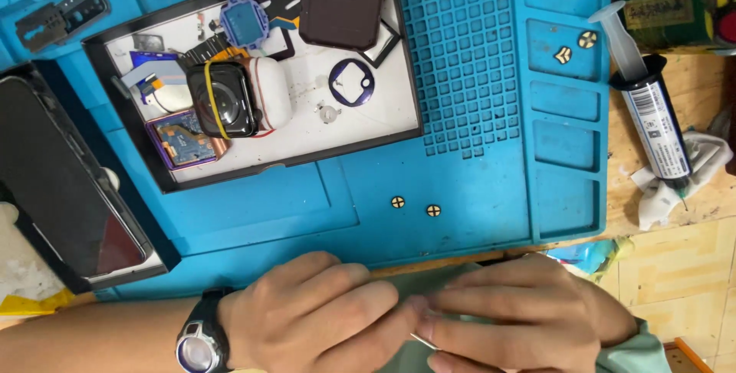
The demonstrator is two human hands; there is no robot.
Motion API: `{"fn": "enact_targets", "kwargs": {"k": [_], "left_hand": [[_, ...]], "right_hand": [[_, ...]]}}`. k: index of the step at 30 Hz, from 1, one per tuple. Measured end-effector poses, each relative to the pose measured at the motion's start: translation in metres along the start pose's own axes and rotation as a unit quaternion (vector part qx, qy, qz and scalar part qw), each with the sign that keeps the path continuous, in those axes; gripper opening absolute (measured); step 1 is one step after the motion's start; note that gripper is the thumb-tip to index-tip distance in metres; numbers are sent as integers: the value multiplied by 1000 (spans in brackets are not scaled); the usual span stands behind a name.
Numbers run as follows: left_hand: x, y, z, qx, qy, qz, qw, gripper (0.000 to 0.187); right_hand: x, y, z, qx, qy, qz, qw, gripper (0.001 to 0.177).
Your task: The person uses tweezers to pick up and position small screws on a blue workbench mat. They then use a white tissue to wipe the screws and the mat surface. The workspace contains various disassembled electronic components, including a smartwatch and circuit boards.
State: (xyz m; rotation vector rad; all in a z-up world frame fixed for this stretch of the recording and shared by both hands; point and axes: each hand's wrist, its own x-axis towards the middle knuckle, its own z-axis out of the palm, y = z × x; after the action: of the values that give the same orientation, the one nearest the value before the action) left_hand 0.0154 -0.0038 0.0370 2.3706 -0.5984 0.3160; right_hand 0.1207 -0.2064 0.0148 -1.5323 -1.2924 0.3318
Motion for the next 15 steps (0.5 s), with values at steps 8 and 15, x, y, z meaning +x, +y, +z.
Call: {"fn": "enact_targets", "kwargs": {"k": [8, 15], "left_hand": [[9, 6, -8, -7, -4, 45, 999, 18], [8, 11, -4, 55, 39, 25, 997, 13]], "right_hand": [[-10, 4, 0, 69, 58, -149, 985, 13], [-41, -10, -11, 131, 4, -84, 988, 9]]}}
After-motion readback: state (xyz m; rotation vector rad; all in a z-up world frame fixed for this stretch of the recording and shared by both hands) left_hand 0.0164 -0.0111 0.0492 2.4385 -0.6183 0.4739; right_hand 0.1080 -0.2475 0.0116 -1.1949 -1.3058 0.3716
